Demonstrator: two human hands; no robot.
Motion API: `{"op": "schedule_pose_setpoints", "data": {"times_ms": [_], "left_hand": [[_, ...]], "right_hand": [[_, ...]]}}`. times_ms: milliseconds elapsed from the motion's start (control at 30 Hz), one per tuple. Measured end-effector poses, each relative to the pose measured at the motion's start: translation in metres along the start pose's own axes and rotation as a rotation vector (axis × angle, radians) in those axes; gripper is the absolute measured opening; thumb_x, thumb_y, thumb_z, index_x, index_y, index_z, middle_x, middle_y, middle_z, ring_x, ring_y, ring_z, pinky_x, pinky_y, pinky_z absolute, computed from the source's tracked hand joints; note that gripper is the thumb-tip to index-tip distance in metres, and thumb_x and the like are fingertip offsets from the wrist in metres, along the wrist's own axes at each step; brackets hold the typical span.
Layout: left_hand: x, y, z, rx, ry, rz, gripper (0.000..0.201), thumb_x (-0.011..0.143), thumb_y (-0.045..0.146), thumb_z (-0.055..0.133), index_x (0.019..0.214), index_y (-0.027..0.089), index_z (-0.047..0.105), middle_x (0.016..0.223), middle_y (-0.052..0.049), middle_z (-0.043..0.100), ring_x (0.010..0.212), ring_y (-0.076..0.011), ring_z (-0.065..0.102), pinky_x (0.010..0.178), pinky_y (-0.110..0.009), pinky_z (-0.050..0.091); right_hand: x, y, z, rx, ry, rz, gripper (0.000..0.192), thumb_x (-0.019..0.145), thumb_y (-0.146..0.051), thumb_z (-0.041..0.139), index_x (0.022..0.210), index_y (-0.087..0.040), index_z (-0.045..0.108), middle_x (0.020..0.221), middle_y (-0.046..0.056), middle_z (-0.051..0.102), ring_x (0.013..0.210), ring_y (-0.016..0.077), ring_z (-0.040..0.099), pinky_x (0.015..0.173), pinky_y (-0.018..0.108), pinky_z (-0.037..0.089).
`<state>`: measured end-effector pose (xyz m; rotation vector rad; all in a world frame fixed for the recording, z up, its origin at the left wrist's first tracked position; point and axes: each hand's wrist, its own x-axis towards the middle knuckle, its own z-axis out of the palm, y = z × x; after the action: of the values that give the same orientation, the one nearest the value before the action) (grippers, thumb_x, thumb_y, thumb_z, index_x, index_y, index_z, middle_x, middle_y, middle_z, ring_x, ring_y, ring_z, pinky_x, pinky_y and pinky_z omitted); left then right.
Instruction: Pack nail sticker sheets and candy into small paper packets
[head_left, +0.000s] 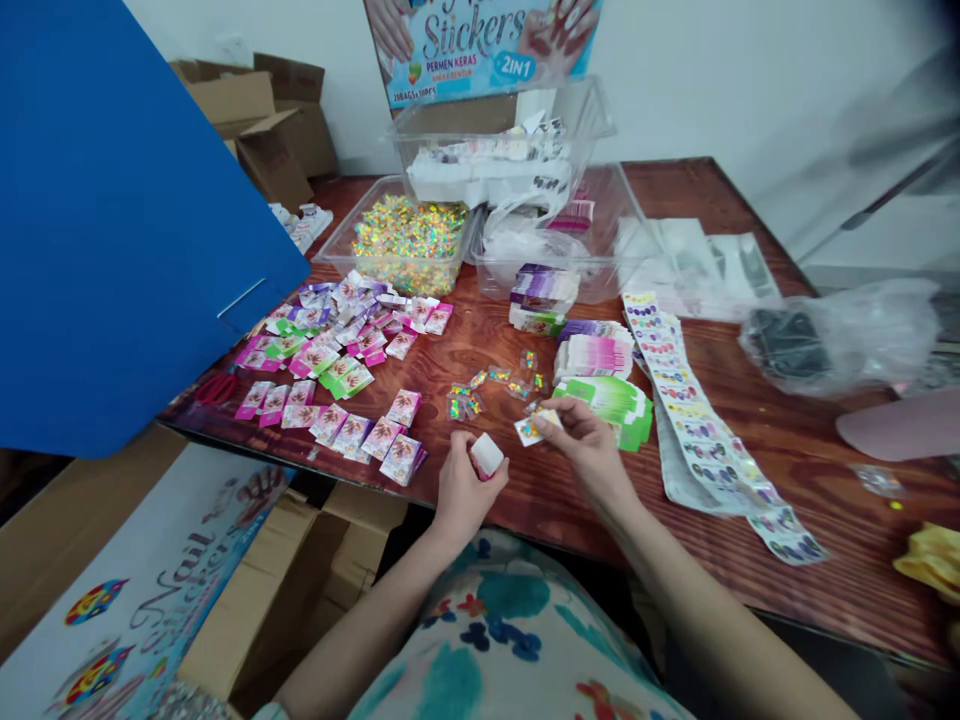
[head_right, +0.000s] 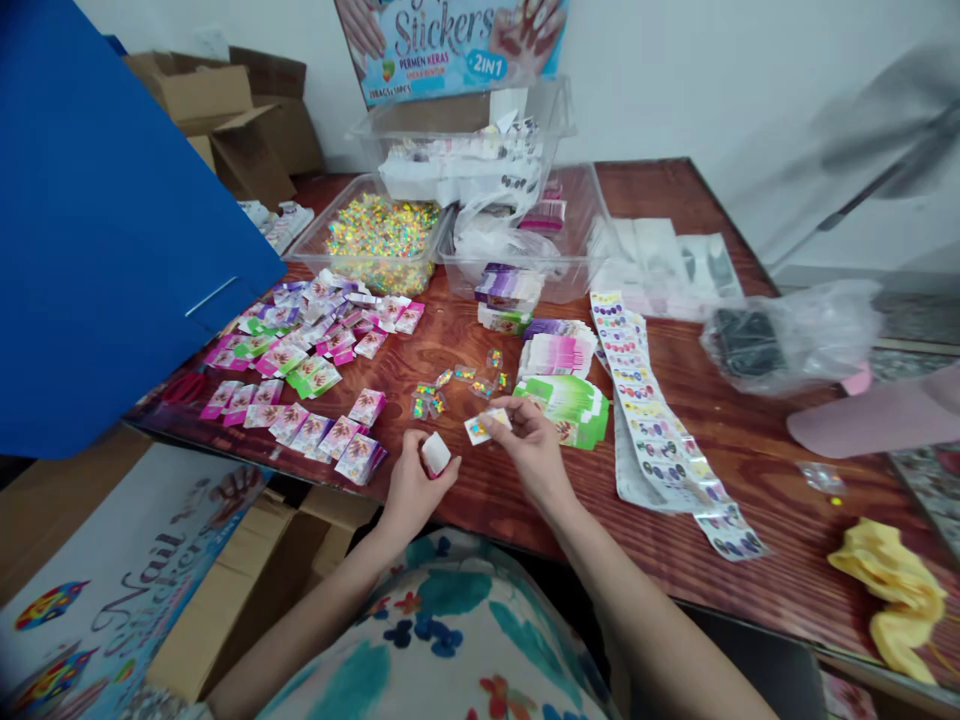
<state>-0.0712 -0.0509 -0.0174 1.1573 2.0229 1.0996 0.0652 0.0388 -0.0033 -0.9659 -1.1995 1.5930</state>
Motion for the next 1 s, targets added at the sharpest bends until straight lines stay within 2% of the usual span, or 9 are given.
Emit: {"op": "schedule_pose_setpoints", "data": {"times_ms": [67,233,433,567,667,833,900,1000], "left_hand": [[-0.001,0.002,-0.001,0.158,-0.013,0.017,0.033,0.075,0.028,0.067,0.094,0.022,0.041,0.084,-0.002,0.061,0.078,-0.0207,0.063,0.068,-0.029,0.044],[-0.005,0.008,0.002,0.341,0.013,0.042,0.030,0.078,0.026,0.064,0.096,0.023,0.039,0.087,-0.005,0.064,0.086,-0.0258,0.066,0.069,-0.031,0.045],[-0.008,0.006,0.005,0.398,0.022,0.211,0.038,0.073,0.018,0.066,0.101,0.023,0.042,0.095,-0.007,0.062,0.094,-0.0267,0.063,0.077,-0.036,0.048],[-0.009,0.004,0.004,0.389,0.019,0.231,0.035,0.075,0.016,0.064,0.102,0.022,0.042,0.098,-0.008,0.063,0.096,-0.0269,0.063,0.079,-0.037,0.048],[-0.009,0.004,0.004,0.390,-0.019,0.229,0.034,0.076,0.019,0.064,0.102,0.021,0.042,0.096,-0.010,0.065,0.092,-0.0285,0.066,0.076,-0.036,0.049],[-0.008,0.008,0.005,0.366,-0.032,0.186,0.034,0.077,0.029,0.067,0.100,0.021,0.043,0.091,-0.010,0.068,0.086,-0.0297,0.069,0.069,-0.034,0.048],[-0.007,0.010,0.005,0.344,-0.020,0.171,0.034,0.075,0.029,0.068,0.099,0.022,0.044,0.089,-0.009,0.069,0.085,-0.0292,0.069,0.068,-0.033,0.048],[-0.005,0.010,0.005,0.336,-0.001,0.152,0.033,0.074,0.026,0.068,0.097,0.023,0.044,0.086,-0.007,0.069,0.082,-0.0277,0.069,0.066,-0.031,0.047]], "right_hand": [[-0.006,-0.007,0.003,-0.054,0.020,-0.136,0.029,0.071,-0.039,0.079,0.091,-0.024,0.063,0.080,-0.001,0.065,0.068,0.0142,0.061,0.060,0.026,0.050],[-0.019,-0.003,0.017,-0.483,-0.139,-0.364,0.014,0.082,-0.032,0.069,0.092,-0.022,0.067,0.083,0.002,0.067,0.071,0.0172,0.062,0.066,0.029,0.049],[-0.013,0.000,0.015,-0.701,-0.151,-0.499,0.016,0.087,-0.033,0.062,0.093,-0.021,0.072,0.081,0.006,0.062,0.074,0.0194,0.062,0.065,0.031,0.051],[-0.016,-0.006,0.014,-0.792,-0.134,-0.602,0.021,0.092,-0.024,0.053,0.098,-0.022,0.073,0.085,0.007,0.060,0.079,0.0196,0.062,0.069,0.031,0.052],[-0.019,-0.011,0.016,-0.795,-0.131,-0.619,0.021,0.091,-0.022,0.054,0.098,-0.022,0.073,0.085,0.007,0.062,0.077,0.0187,0.063,0.067,0.030,0.052],[-0.018,-0.015,0.016,-0.636,-0.116,-0.547,0.013,0.087,-0.022,0.061,0.087,-0.022,0.074,0.073,0.003,0.062,0.066,0.0162,0.061,0.059,0.027,0.049],[-0.017,-0.014,0.015,-0.669,-0.126,-0.545,0.013,0.087,-0.022,0.061,0.085,-0.022,0.074,0.072,0.003,0.062,0.066,0.0165,0.061,0.059,0.028,0.049],[-0.017,-0.014,0.012,-0.794,-0.232,-0.614,0.018,0.090,-0.020,0.056,0.088,-0.024,0.074,0.075,0.005,0.065,0.071,0.0187,0.060,0.064,0.031,0.048]]}}
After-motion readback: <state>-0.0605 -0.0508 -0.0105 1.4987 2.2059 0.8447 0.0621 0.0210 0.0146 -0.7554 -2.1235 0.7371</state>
